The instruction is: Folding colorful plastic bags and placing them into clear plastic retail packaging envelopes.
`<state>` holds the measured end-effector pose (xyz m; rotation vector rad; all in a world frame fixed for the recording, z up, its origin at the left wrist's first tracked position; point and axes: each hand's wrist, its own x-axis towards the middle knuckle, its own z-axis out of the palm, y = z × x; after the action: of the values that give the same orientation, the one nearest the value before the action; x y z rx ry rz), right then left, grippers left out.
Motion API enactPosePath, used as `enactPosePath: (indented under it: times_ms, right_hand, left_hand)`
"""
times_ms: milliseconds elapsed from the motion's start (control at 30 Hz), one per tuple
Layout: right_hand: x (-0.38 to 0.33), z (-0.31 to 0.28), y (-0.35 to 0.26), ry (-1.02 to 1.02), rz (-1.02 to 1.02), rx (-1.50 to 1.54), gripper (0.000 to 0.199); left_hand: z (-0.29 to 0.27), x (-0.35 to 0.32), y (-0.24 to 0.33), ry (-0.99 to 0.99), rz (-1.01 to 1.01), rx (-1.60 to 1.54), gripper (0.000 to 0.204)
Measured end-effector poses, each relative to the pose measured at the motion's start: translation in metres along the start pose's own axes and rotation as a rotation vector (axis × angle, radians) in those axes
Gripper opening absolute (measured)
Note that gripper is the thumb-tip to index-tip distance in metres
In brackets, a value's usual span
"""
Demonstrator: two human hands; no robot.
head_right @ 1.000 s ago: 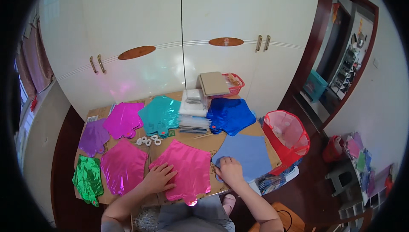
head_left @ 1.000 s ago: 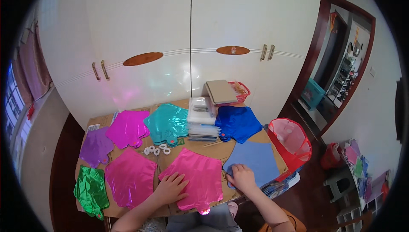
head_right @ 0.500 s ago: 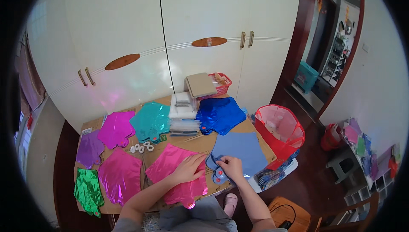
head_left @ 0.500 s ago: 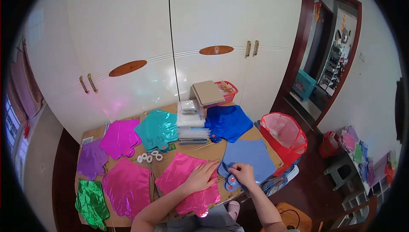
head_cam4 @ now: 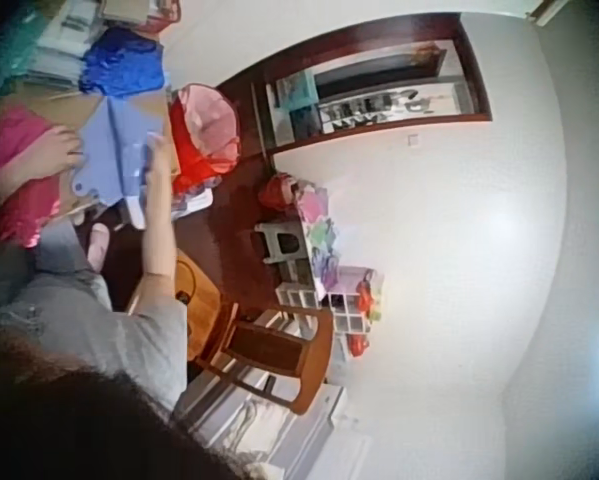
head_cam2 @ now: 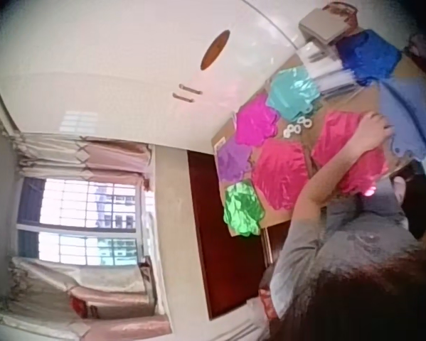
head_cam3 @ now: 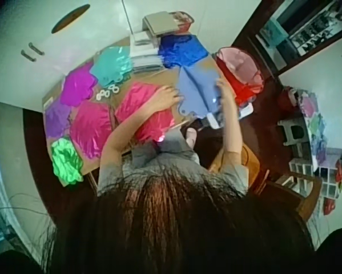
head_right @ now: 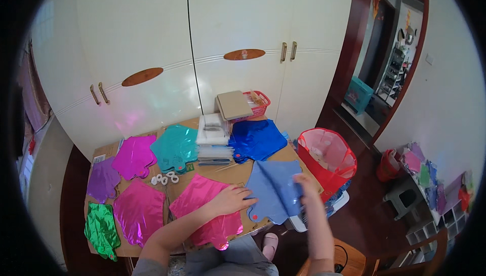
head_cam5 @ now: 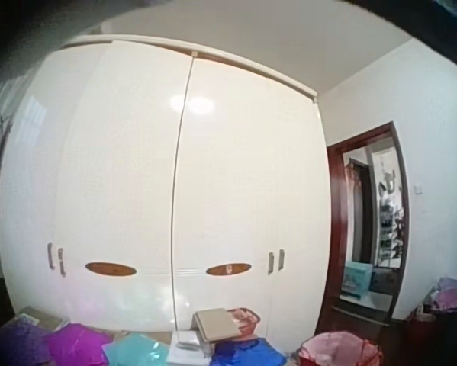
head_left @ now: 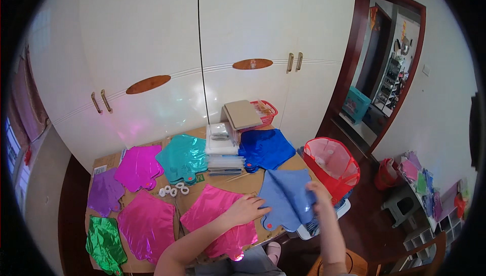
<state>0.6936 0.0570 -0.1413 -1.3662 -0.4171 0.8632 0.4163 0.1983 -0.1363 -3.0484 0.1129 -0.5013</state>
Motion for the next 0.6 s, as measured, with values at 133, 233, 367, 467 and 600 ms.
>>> enactPosePath:
  times_ms: [133,233,367,467,600]
  right_hand:
    - [0.038,-0.102,-0.083,0.34,-0.403,0.088,0.004]
    - [0.046,-0.092,-0.15,0.614,-0.848,-0.303,0.007]
    - [0.058,-0.009,-0.185,0.622,-1.204,-0.842,0.009]
    - [0.065,0.048,-0.219,0.594,-1.367,-0.913,0.016]
    - [0.093,0.047,-0.274,0.787,-1.399,-0.908,0.019]
  left_hand:
    - [0.006,0.003,0.001,-0.012,-0.001,0.041,0.034]
    - [0.006,0.004,0.001,-0.005,-0.006,0.085,0.033]
    - [0.004,0.013,-0.003,-0.081,-0.077,-0.051,0.034]
    - [-0.004,0.023,-0.016,-0.248,-0.147,-0.03,0.032]
    - [-0.012,0.04,-0.01,-0.348,-0.106,0.032,0.035]
